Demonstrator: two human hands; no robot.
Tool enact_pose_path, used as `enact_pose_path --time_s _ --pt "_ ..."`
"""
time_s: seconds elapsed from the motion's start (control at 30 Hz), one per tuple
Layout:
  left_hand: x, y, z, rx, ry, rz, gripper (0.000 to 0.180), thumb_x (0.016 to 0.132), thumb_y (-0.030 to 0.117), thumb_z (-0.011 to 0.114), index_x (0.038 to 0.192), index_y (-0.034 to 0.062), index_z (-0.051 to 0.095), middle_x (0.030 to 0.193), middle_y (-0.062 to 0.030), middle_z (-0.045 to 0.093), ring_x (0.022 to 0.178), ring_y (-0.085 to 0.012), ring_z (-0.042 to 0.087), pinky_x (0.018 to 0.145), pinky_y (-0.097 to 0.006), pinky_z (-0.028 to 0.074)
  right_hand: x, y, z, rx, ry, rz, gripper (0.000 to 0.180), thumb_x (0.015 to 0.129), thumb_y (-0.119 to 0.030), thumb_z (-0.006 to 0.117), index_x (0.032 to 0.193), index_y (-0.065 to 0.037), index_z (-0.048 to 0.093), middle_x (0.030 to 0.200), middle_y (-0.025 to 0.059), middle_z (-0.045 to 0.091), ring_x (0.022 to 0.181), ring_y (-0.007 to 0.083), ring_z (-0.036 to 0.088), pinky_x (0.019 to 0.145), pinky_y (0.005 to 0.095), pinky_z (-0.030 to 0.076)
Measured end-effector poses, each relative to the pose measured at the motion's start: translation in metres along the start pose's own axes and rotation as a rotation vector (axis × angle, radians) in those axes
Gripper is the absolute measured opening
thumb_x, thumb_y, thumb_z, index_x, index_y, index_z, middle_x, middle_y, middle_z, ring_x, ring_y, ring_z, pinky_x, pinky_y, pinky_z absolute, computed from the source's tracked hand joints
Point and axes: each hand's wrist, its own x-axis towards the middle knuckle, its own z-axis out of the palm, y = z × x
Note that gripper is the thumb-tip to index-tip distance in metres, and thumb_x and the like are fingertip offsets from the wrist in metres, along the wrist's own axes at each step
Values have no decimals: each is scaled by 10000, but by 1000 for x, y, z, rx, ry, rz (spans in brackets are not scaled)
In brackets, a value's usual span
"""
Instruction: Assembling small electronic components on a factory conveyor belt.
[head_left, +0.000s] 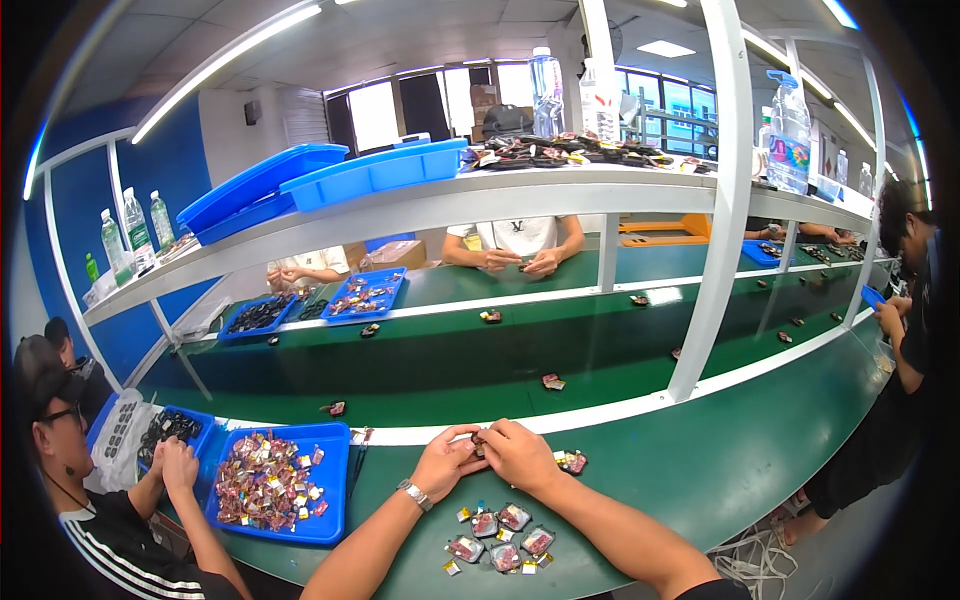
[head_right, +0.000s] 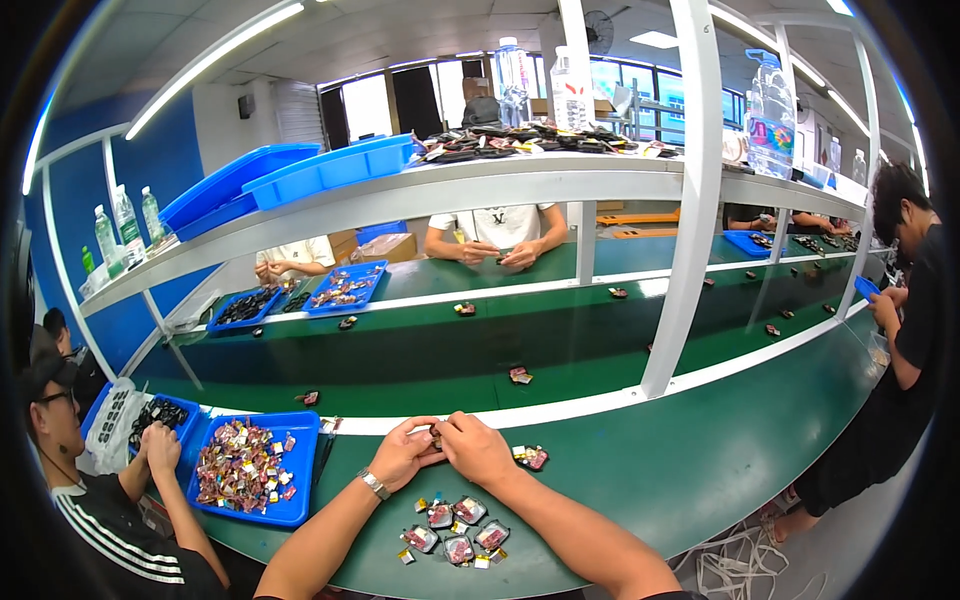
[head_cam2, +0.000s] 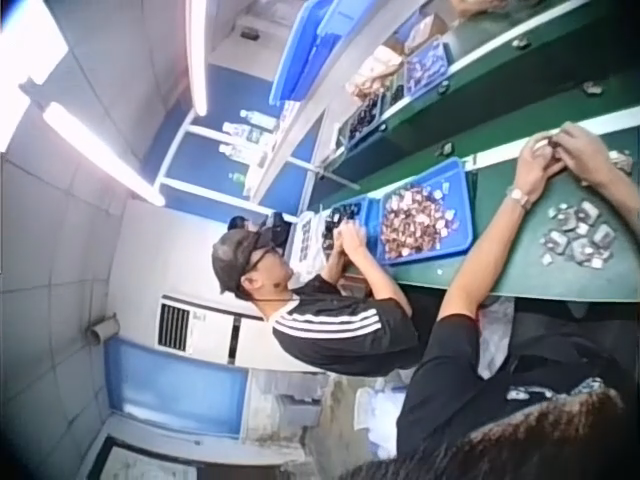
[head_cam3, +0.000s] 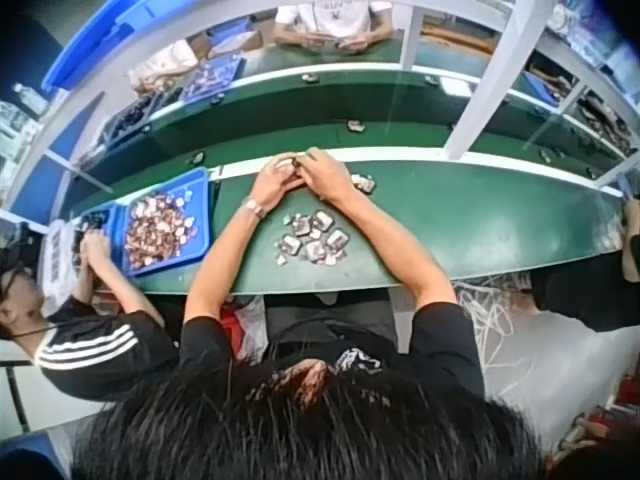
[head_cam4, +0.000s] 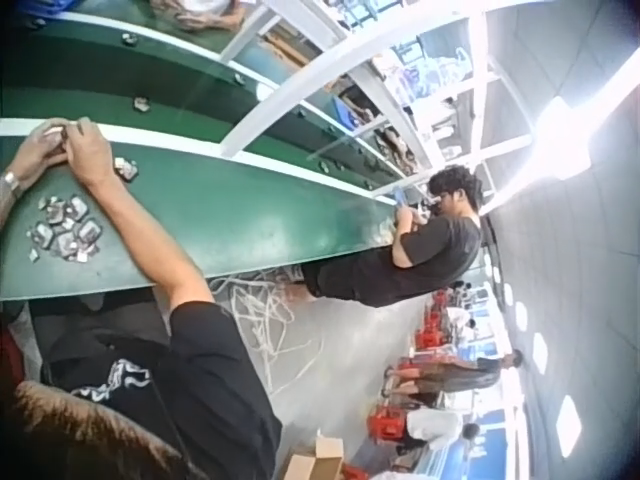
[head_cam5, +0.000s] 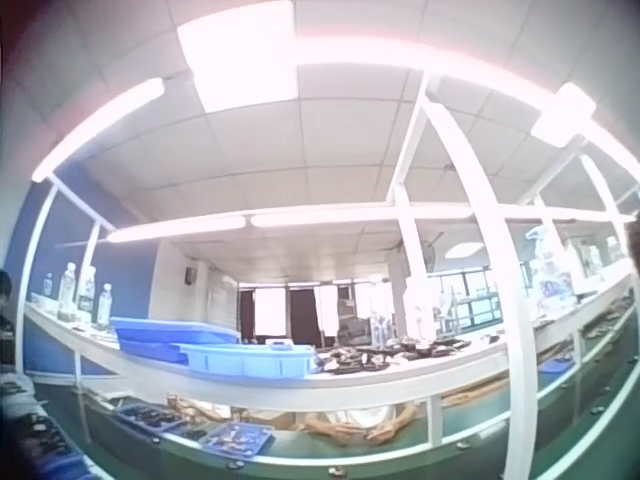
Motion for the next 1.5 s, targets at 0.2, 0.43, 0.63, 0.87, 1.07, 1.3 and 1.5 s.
enact_pose_path --time_s 0.2,0.43,0.63,0.87,1.07,1.3,1.5 --pt "-1 -2 -1 -52 5 -10 282 953 48 521 1229 8 476 1148 -120 593 1107 -241 588 1001 -441 492 3 -2 -6 -9 36 -103 179 775 -96 641 953 -79 627 874 50 574 815 225 602 658 353 539" --pt "-2 -1 4 -91 -3 -11 308 950 52 530 1247 1 463 1129 -126 607 1090 -246 598 1006 -432 489 2 9 -4 -104 26 -198 191 731 -81 622 922 -75 633 848 48 582 815 214 592 682 335 531" --pt "-2 -1 -1 -93 3 -16 324 945 51 540 1255 0 457 1143 -138 609 1074 -247 610 985 -420 506 7 8 -17 -20 7 -284 205 732 -84 648 937 -86 639 843 36 583 817 217 588 722 355 504" --pt "-1 0 4 -28 3 -6 312 941 59 552 1238 2 474 1131 -131 616 1070 -236 613 971 -407 518 6 11 -19 38 -47 -205 216 727 -76 713 932 -78 643 896 57 575 825 248 578 718 364 499" --pt "-2 -2 6 67 23 -5 294 946 34 528 1232 -6 476 1129 -129 613 1073 -223 613 947 -390 535 10 10 -24 124 -78 -172 202 710 -63 726 879 -80 617 888 58 551 869 260 560 763 373 483" --pt "-1 -5 7 112 31 9 281 961 3 471 1241 -15 464 1136 -145 606 1059 -233 620 939 -378 542 6 15 -19 137 -166 -154 167 730 -77 721 868 -86 629 918 64 544 879 262 546 757 386 473" --pt "-1 -4 6 134 23 -4 285 965 -9 447 1250 -17 459 1149 -156 599 1069 -231 615 938 -358 543 6 17 -25 105 -155 -171 172 751 -113 729 915 -112 677 1014 78 558 987 274 549 847 386 470"
